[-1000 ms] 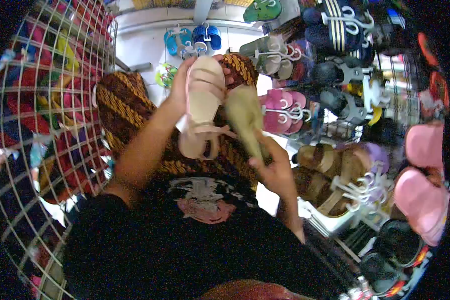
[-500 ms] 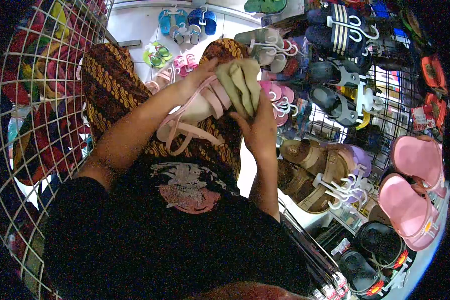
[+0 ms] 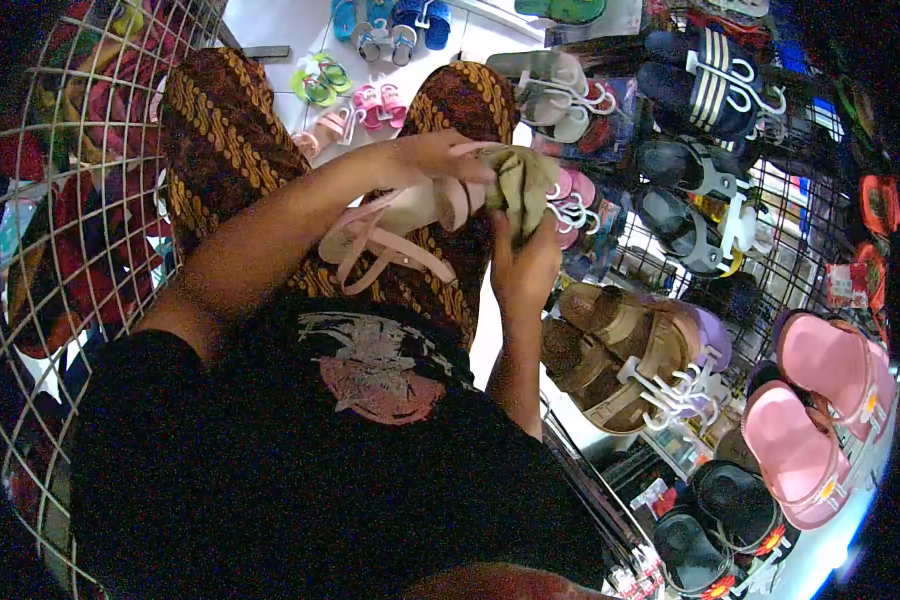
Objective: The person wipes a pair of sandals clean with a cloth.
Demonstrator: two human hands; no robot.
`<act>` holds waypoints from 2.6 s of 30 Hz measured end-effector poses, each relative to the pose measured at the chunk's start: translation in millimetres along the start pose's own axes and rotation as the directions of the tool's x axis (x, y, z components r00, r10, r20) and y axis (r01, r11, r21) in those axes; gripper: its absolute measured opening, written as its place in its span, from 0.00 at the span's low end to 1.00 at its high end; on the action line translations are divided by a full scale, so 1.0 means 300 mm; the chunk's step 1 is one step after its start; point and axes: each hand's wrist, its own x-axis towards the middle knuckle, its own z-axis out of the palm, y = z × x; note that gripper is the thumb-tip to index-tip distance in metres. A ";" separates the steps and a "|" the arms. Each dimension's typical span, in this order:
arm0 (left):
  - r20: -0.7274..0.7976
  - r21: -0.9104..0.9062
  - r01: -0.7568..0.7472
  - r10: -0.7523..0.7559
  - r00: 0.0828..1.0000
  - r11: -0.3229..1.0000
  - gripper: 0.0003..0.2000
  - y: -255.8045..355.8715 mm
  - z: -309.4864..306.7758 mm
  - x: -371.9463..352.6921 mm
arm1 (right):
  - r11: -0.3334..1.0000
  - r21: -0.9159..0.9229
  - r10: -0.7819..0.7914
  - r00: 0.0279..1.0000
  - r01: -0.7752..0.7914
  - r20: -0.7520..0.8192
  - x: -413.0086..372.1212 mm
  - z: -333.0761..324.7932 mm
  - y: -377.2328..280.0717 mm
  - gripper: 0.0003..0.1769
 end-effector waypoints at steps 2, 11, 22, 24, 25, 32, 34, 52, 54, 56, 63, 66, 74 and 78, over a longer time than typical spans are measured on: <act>-0.054 0.170 -0.058 0.068 0.996 0.984 0.25 -0.044 0.006 0.018 | 0.998 0.014 -0.065 0.993 0.067 -0.102 0.035 0.031 -0.022 0.27; -0.030 -0.024 -0.024 0.023 0.999 0.999 0.32 -0.045 -0.039 0.027 | 0.995 0.103 0.024 0.998 -0.018 -0.054 0.018 0.046 0.013 0.30; -0.007 0.089 0.068 -0.068 0.998 0.994 0.29 0.021 -0.046 -0.001 | 0.997 -0.007 -0.079 0.993 0.079 -0.086 0.054 0.041 0.019 0.29; -0.013 0.005 0.052 -0.052 0.999 0.999 0.30 -0.058 -0.053 0.007 | 0.996 0.012 -0.089 0.983 0.092 -0.159 0.079 0.057 -0.020 0.25; -0.043 -0.064 0.056 -0.059 0.997 0.996 0.30 -0.145 -0.079 0.007 | 0.998 0.031 -0.055 0.991 0.059 -0.120 0.082 0.042 -0.039 0.25; -0.036 0.195 -0.029 0.036 0.999 0.980 0.32 -0.032 -0.073 -0.011 | 0.998 0.061 -0.004 0.994 0.010 -0.110 0.028 0.052 0.031 0.24; -0.062 0.208 0.022 -0.009 0.998 0.978 0.33 -0.041 -0.074 -0.001 | 0.998 0.066 0.006 0.994 0.001 -0.105 0.045 0.047 0.002 0.25; -0.003 0.007 -0.093 0.093 0.996 0.996 0.36 -0.066 -0.078 -0.020 | 0.998 0.062 0.025 0.998 -0.021 -0.053 0.047 0.063 0.064 0.30; 0.027 0.052 -0.069 0.068 0.997 0.996 0.38 -0.026 -0.071 -0.025 | 0.996 0.074 0.046 0.998 -0.043 -0.045 0.026 0.053 0.062 0.29; -0.124 0.359 0.091 -0.049 0.991 0.929 0.41 -0.129 -0.101 0.000 | 0.995 0.092 0.052 0.996 -0.045 -0.071 0.050 0.053 0.010 0.28; -0.124 -0.005 0.012 -0.013 0.992 1.000 0.39 -0.183 -0.108 -0.012 | 0.993 0.039 0.117 0.984 -0.113 -0.134 0.134 0.049 0.001 0.26; -0.189 -0.316 0.080 -0.145 0.971 0.946 0.42 -0.130 -0.082 -0.011 | 0.956 0.086 0.291 0.942 -0.280 -0.170 0.137 0.009 0.015 0.29; -0.352 -0.723 -0.229 -0.062 0.934 0.652 0.34 0.069 -0.091 -0.055 | 0.961 0.254 0.152 0.975 -0.109 -0.160 0.045 0.075 0.110 0.29; -0.533 -0.704 -0.384 -0.088 0.841 0.598 0.33 0.087 -0.095 -0.026 | 0.990 0.111 0.105 0.976 -0.085 -0.193 0.047 0.162 0.159 0.30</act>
